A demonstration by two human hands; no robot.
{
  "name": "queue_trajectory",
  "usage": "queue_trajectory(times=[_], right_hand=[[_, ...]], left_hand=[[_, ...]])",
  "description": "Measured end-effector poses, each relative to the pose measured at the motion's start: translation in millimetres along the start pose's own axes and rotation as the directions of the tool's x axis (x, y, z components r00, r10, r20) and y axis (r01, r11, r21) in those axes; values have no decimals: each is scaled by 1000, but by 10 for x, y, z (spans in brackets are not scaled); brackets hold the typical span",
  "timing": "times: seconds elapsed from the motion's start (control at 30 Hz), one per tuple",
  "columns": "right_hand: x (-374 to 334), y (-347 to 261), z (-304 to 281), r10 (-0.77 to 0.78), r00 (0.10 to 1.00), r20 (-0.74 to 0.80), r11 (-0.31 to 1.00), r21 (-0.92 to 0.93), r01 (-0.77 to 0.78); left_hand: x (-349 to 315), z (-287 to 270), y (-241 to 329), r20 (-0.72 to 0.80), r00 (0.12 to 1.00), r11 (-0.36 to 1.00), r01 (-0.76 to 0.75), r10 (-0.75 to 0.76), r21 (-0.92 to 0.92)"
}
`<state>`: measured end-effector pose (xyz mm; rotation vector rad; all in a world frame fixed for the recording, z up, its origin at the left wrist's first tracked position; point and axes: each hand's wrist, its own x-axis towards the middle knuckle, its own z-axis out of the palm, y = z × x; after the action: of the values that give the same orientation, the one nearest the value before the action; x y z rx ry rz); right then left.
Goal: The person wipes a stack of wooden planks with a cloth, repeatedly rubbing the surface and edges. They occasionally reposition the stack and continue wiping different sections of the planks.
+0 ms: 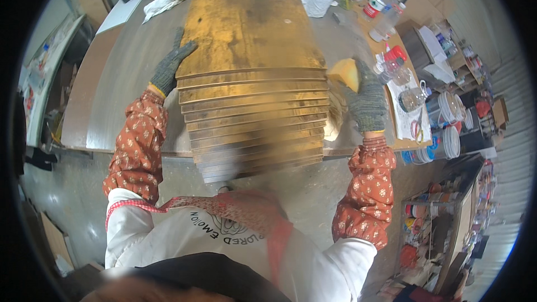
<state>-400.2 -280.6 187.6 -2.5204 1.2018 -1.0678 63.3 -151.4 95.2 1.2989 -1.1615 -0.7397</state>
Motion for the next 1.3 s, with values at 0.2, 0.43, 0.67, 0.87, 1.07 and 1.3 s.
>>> queue_trajectory(times=[0.2, 0.43, 0.67, 0.87, 1.07, 1.3], right_hand=[[291, -986, 696, -427, 891, 153, 882, -144, 448], [525, -2474, 1449, -706, 676, 212, 706, 139, 694], [375, -1511, 983, -580, 746, 327, 781, -35, 623], [316, -540, -108, 98, 994, 45, 885, -462, -66], [290, -576, 248, -380, 916, 126, 865, -303, 400], [287, -294, -90, 321, 947, -10, 862, -411, -297]], left_hand=[[92, -107, -153, 242, 892, 679, -448, 382, 581], [-5, -34, -245, 296, 808, 559, -572, 509, 600], [86, 26, 35, 172, 943, 775, -333, 285, 538], [25, 141, 198, 18, 1000, 999, -15, 14, 46], [67, 40, 0, 211, 868, 636, -476, 449, 607], [71, 48, -88, 55, 987, 976, -144, 154, -163]])
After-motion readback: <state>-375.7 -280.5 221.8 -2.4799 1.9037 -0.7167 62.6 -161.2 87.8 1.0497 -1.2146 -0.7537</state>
